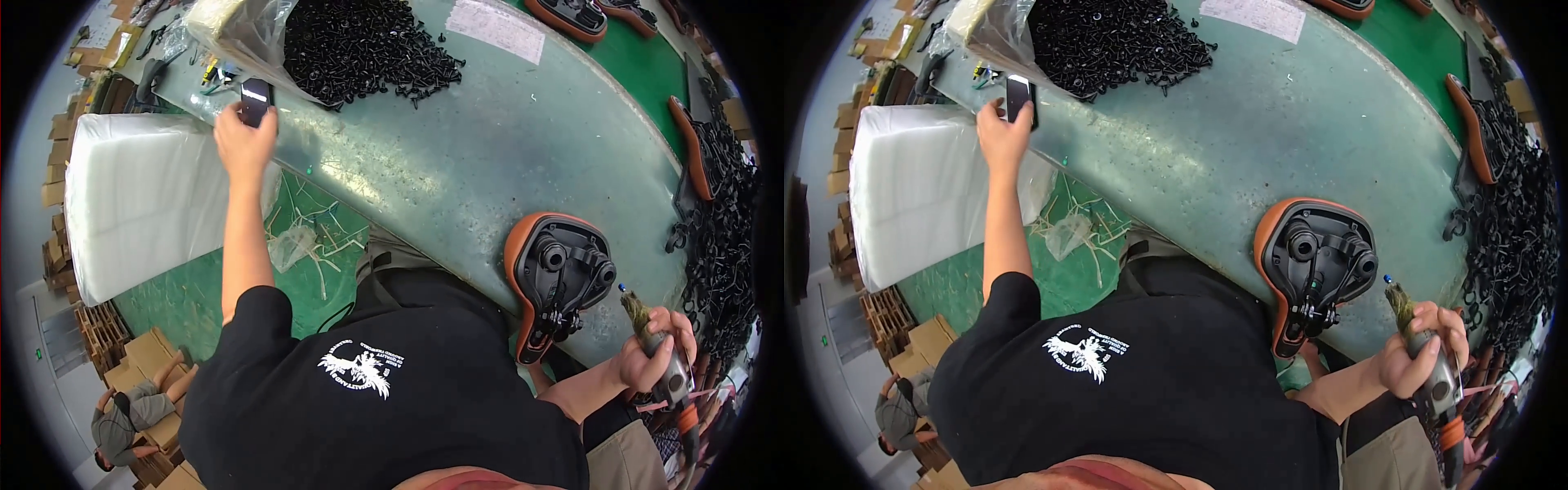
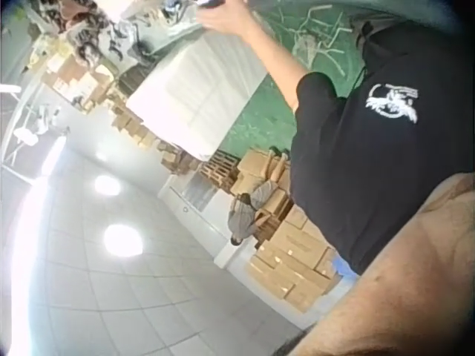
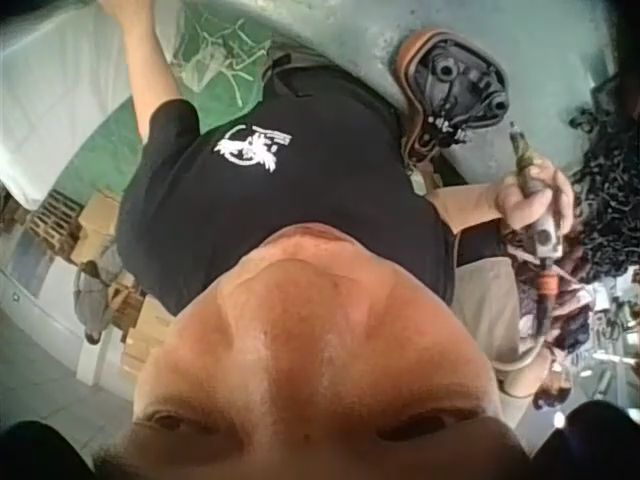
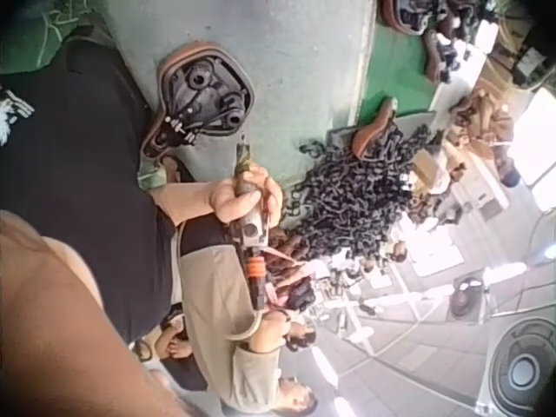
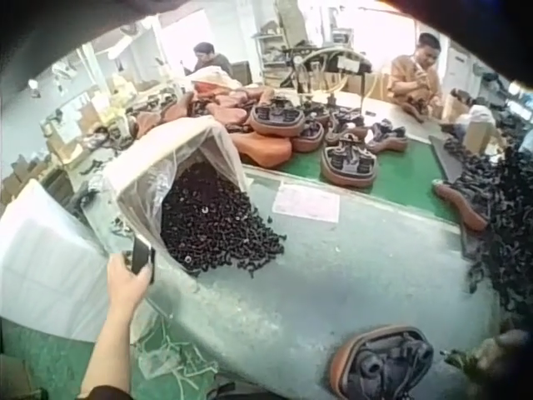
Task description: Assembling bicycle seats by using a pneumatic screwdriver to secure components.
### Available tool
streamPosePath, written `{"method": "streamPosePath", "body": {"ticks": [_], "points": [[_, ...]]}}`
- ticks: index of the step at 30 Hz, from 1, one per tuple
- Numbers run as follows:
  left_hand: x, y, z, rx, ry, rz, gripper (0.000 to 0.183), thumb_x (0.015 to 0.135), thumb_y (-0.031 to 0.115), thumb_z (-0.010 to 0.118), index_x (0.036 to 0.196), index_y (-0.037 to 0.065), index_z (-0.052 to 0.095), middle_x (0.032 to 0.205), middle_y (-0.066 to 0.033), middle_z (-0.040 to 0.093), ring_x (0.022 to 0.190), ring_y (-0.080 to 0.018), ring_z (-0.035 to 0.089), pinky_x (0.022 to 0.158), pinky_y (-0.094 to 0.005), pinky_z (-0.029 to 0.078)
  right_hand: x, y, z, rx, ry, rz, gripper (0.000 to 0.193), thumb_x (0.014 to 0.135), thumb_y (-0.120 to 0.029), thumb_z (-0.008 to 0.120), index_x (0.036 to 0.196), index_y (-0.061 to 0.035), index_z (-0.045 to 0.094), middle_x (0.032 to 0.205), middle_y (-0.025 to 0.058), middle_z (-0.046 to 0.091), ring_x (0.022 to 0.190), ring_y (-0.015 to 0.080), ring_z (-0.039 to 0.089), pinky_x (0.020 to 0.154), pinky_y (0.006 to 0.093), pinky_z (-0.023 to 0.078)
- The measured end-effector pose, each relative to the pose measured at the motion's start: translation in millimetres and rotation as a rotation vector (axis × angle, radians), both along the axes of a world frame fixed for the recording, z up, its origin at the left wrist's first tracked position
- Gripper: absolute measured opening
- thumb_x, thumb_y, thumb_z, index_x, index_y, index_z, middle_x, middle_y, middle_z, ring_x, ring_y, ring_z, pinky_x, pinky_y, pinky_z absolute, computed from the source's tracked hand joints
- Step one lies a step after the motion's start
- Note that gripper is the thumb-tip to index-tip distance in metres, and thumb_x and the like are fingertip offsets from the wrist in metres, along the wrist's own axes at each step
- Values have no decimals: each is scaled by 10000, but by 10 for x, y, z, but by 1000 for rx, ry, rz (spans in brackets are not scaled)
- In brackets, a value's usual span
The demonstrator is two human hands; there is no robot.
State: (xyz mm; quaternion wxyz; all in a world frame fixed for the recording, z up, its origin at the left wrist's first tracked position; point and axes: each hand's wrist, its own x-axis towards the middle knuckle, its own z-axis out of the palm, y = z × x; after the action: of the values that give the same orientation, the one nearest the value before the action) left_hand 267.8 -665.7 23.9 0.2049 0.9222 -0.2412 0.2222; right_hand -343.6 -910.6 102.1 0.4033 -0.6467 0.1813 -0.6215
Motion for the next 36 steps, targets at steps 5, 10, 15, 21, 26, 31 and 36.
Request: {"method": "streamPosePath", "body": {"ticks": [5, 10, 15, 21, 26, 31, 36], "points": [[650, -278, 98, 407, 393, 376, 917, 761, 676, 744, 1338, -33, 672, 1429, -251, 612, 1380, -398, 550, 1134, -458, 454, 53, -47, -236, 14, 17, -64, 348, 923, -3, 523, 1266, 46, 547, 1165, 315, 645, 774, 235, 612, 782, 450, 552], [902, -281, -128, 376, 457, 283, 931, 742, 664, 724, 1290, -88, 699, 1390, -322, 634, 1327, -426, 607, 1135, -489, 474, -6, 110, -366, 37, 61, -116, 343, 909, 35, 537, 1251, 58, 548, 1130, 313, 651, 765, 240, 637, 785, 446, 566], [818, -309, -151, 375, 421, 276, 962, 750, 665, 727, 1316, -110, 666, 1412, -320, 613, 1334, -438, 588, 1141, -492, 464, -81, 166, -599, 224, -30, -117, 307, 923, 29, 548, 1229, 53, 553, 1144, 285, 655, 759, 239, 637, 785, 442, 566], [-30, -310, 70, -26, -193, 193, 546, 843, 443, 827, 1163, 18, 706, 1231, -206, 691, 1205, -365, 646, 967, -444, 531, -73, 166, -598, 248, 7, -97, 284, 955, 62, 555, 1238, 43, 555, 1134, 261, 663, 795, 244, 650, 788, 442, 573], [-1276, -1177, 88, -118, -91, -764, 220, 877, 236, 804, 960, 65, 692, 905, -112, 671, 802, -333, 678, 695, -441, 557, -139, 124, -608, 261, 104, -39, 298, 960, 68, 594, 1255, 32, 566, 1151, 233, 673, 856, 252, 673, 843, 441, 579], [-1308, -1631, -450, 107, 21, -644, 262, 907, 282, 787, 953, 47, 680, 951, -123, 689, 861, -359, 702, 732, -460, 578, -177, 102, -702, 253, 201, -110, 331, 957, 87, 603, 1277, 18, 549, 1182, 262, 671, 906, 303, 705, 876, 461, 589], [-1194, -1614, -496, 75, 22, -743, 149, 920, 181, 757, 939, 46, 697, 948, -115, 682, 879, -351, 690, 774, -448, 574, -47, 146, -698, 199, 77, -118, 325, 955, 72, 604, 1269, 13, 544, 1206, 276, 659, 883, 299, 695, 857, 459, 587]]}}
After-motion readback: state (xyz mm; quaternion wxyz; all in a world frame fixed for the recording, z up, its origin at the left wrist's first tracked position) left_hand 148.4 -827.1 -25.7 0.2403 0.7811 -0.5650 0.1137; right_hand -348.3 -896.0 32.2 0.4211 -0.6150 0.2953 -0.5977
